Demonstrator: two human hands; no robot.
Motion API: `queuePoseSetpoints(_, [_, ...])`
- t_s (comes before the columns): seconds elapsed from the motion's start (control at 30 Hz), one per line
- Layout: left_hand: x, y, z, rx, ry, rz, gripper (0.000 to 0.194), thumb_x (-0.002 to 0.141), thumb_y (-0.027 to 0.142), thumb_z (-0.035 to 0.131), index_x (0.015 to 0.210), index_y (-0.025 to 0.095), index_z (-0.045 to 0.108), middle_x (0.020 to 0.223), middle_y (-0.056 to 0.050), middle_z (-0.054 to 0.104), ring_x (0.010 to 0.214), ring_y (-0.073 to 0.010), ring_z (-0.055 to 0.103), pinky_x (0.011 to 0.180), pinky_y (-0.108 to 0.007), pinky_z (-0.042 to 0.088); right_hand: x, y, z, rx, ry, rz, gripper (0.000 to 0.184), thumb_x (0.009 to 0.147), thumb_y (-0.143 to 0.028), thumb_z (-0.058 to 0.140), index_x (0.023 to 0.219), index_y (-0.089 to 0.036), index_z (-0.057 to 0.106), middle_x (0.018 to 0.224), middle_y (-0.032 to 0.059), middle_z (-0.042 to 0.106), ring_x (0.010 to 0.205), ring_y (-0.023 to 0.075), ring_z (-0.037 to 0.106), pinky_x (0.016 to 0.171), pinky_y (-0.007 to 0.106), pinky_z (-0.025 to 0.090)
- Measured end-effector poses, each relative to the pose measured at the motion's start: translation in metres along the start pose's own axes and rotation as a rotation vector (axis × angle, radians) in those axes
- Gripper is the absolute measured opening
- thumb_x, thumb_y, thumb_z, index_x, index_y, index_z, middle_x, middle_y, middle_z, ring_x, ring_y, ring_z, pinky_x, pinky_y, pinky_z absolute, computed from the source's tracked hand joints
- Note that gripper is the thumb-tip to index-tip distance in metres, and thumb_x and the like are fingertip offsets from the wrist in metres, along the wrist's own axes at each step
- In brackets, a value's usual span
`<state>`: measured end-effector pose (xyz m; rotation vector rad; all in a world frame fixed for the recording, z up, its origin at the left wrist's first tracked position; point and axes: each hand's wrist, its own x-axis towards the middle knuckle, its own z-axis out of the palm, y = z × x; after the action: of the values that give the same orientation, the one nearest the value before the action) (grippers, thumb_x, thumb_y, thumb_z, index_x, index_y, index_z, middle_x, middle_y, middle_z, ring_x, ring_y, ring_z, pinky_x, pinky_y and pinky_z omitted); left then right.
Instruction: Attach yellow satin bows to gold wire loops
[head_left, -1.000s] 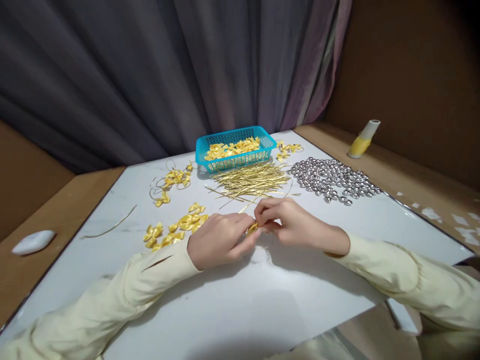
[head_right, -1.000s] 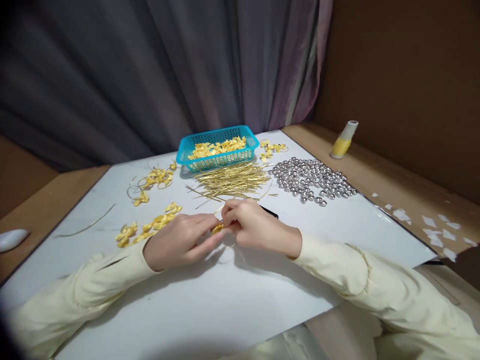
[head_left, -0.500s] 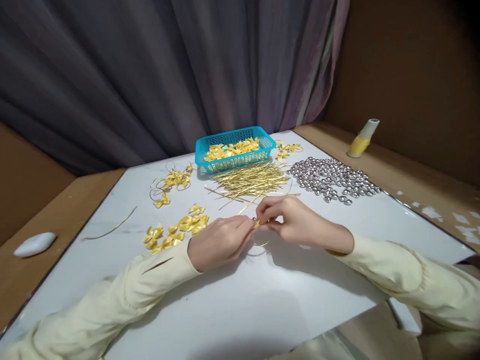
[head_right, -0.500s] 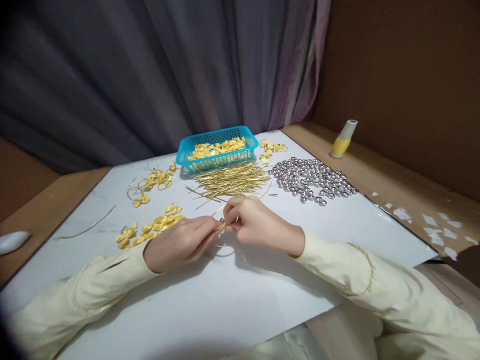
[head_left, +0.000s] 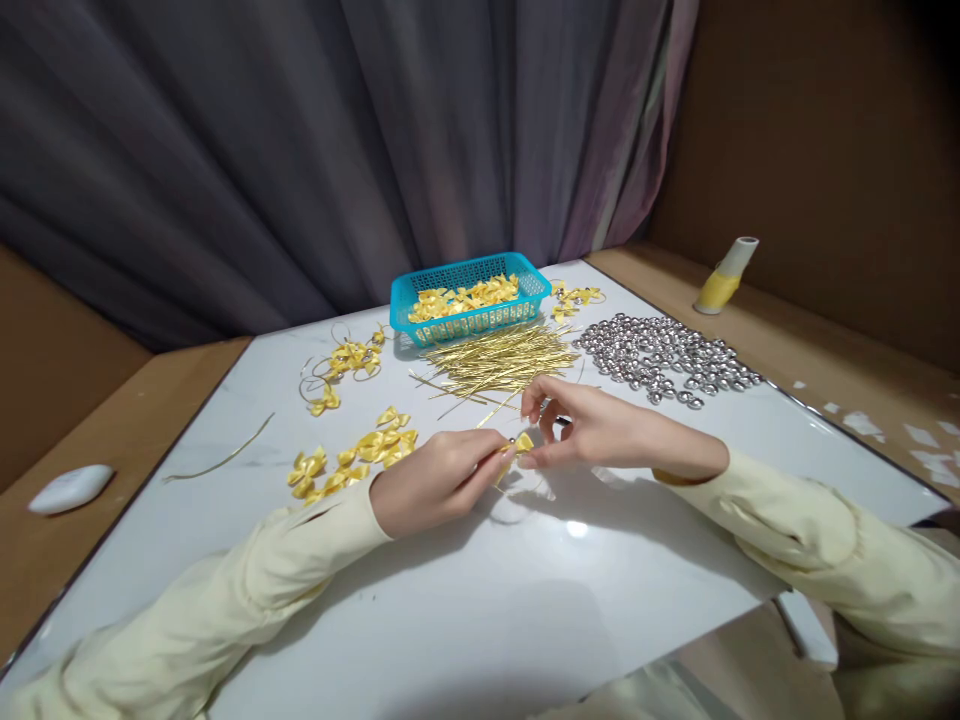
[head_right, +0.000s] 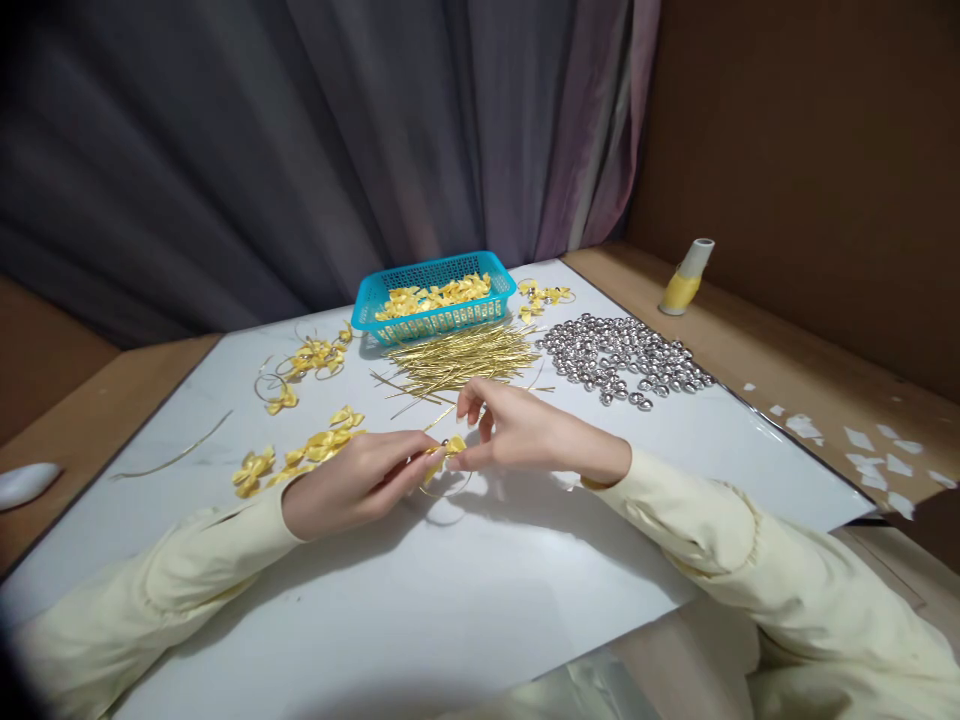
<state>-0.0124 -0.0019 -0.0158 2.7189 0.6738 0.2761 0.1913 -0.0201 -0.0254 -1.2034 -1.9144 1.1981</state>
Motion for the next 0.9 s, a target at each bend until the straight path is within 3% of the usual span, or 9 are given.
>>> queuePoseSetpoints(0.17, [-0.001,0.000,0.000,-0.020,0.025,0.013,0.025,0.090,0.023,0.033,0.081,0.014,0.055,0.062,0.000,0.054,0.053,-0.0090,0.048,0.053,-0.019,0.036,0.001,0.007,-0.001,0.162,-0.218,0.039,0.024,0.073,-0.034,0.063,0.076,-0.018,0.045,0.059,-0.0046,0.048,0.044,0.0065,0.045,0.037,0.018,0.037])
queuePoseSetpoints(0.33, [-0.001,0.002,-0.001,-0.051,0.025,0.018,0.026,0.090,0.023,0.033,0.077,0.015,0.054,0.060,0.000,0.054,0.052,-0.0088,0.049,0.053,-0.019,0.036,0.001,0.008,-0.002,0.371,-0.330,0.095,0.021,0.078,-0.034,0.057,0.078,-0.016,0.047,0.064,0.0014,0.059,0.054,0.0119,0.059,0.047,0.023,0.048])
queuePoseSetpoints(0.47, [-0.001,0.003,-0.002,-0.062,0.019,0.019,0.025,0.090,0.021,0.035,0.076,0.014,0.054,0.059,0.001,0.054,0.052,-0.0084,0.049,0.053,-0.018,0.036,0.003,0.009,-0.001,0.431,-0.329,0.140,0.022,0.075,-0.031,0.062,0.080,-0.016,0.047,0.068,0.0025,0.063,0.059,0.0143,0.064,0.052,0.025,0.051])
queuePoseSetpoints(0.7, [-0.001,0.003,0.001,-0.054,0.030,0.032,0.026,0.090,0.022,0.035,0.074,0.013,0.054,0.057,0.001,0.052,0.049,-0.0077,0.046,0.051,-0.018,0.035,0.005,0.014,0.001,0.404,-0.273,0.114,0.031,0.070,-0.036,0.067,0.085,-0.016,0.048,0.059,-0.0030,0.054,0.048,0.0104,0.055,0.042,0.023,0.048])
queuePoseSetpoints(0.9, [-0.002,0.004,0.003,-0.074,0.001,0.028,0.027,0.090,0.022,0.034,0.074,0.014,0.054,0.058,0.000,0.054,0.050,-0.0079,0.048,0.052,-0.018,0.035,0.003,0.013,0.002,0.335,-0.332,0.114,0.022,0.073,-0.032,0.063,0.076,-0.015,0.049,0.059,-0.0018,0.053,0.048,0.0088,0.052,0.045,0.022,0.047])
